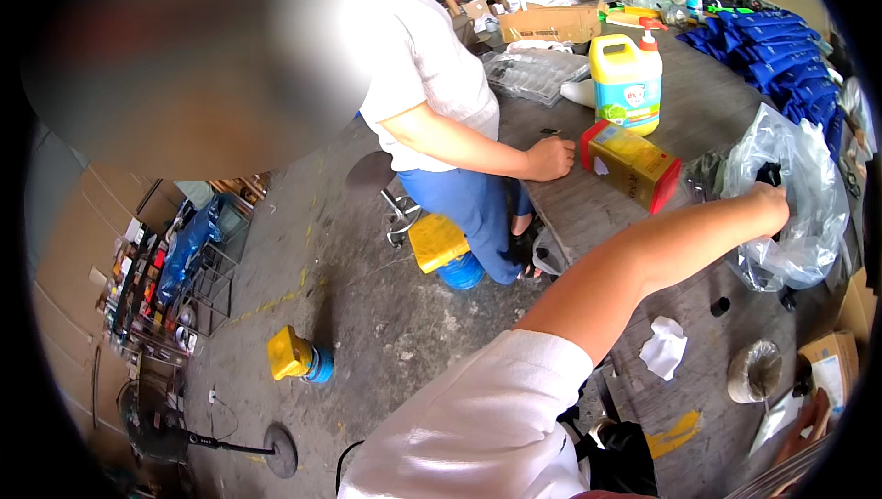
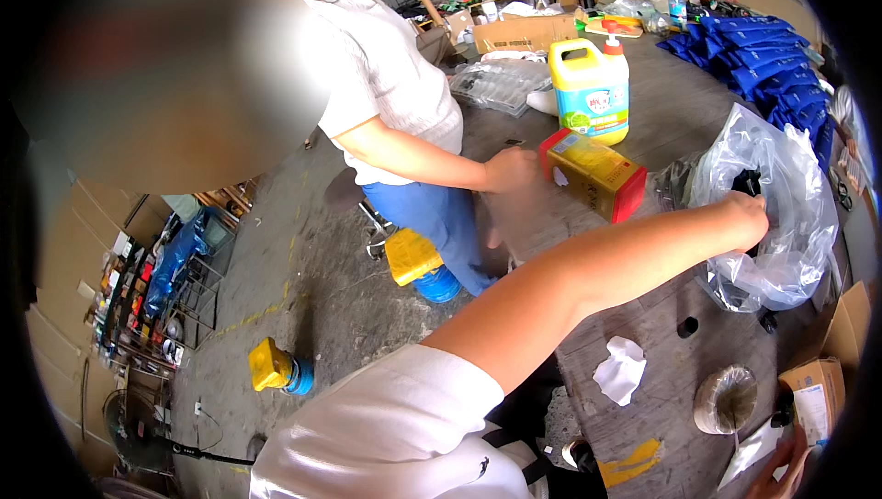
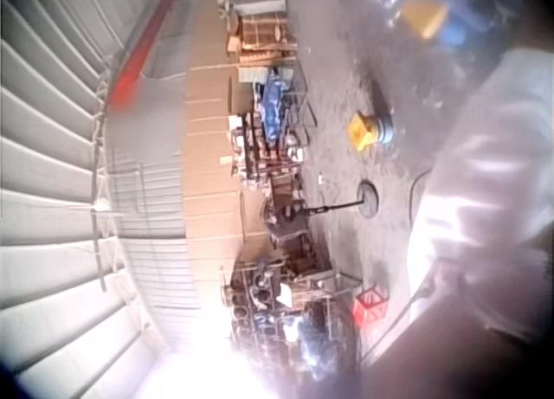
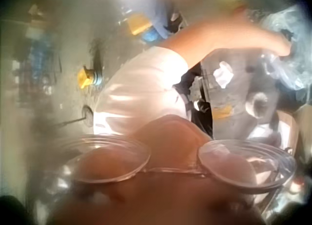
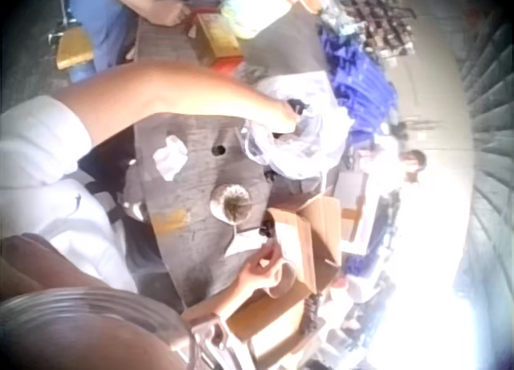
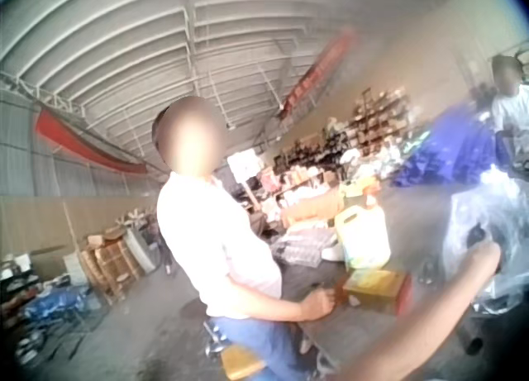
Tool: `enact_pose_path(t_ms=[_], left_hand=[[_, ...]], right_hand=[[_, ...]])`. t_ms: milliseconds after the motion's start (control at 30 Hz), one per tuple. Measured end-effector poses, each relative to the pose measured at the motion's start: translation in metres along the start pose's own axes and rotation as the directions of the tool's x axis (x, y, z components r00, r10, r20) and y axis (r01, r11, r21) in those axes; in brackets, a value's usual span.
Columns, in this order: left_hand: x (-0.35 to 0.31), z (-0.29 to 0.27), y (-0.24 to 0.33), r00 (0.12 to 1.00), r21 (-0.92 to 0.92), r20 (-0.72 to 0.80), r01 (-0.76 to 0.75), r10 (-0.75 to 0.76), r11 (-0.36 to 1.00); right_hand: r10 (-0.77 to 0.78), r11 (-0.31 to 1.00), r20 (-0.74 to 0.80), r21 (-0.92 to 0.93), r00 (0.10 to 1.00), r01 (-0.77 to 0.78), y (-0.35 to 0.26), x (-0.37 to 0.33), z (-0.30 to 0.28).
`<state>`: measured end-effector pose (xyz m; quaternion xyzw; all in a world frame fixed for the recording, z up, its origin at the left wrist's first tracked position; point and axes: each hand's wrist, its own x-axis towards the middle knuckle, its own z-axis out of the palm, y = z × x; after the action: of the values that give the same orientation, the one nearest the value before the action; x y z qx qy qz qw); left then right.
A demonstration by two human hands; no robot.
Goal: The person repeatedly picks up small black cylindrical parts, wipes them with a white tissue, and uses a thin metal tool to clean the interior. Finished parts are placed into a plastic bag on the table.
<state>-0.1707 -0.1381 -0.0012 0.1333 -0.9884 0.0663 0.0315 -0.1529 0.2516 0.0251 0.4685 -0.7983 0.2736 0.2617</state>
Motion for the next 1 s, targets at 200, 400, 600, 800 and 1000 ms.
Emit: enact_pose_path(t_ms=[200,400,600,800,1000], left_hand=[[-0.011,0.005,-0.011,0.964,-0.159,-0.261,-0.09,0.046,0.983],[-0.019,-0.005,-0.027,0.961,-0.313,-0.275,-0.122,0.033,0.942],[-0.033,-0.019,-0.025,0.952,-0.194,-0.28,-0.182,0.124,0.964],[-0.039,-0.031,-0.011,0.965,-0.184,-0.26,-0.057,0.007,0.981],[-0.04,-0.014,-0.028,0.96,-0.316,-0.273,-0.146,0.058,0.938]], right_hand=[[-0.038,0.994,0.062,0.104,0.997,0.031,0.038,-0.025,0.019],[-0.064,0.99,0.009,0.125,0.998,0.063,-0.017,-0.011,0.023],[-0.275,0.956,-0.082,0.079,0.958,0.281,-0.034,0.01,0.016],[-0.262,0.961,-0.077,0.069,0.962,0.267,-0.029,0.003,0.013],[-0.279,0.956,-0.072,0.079,0.958,0.284,-0.033,0.002,0.016]])
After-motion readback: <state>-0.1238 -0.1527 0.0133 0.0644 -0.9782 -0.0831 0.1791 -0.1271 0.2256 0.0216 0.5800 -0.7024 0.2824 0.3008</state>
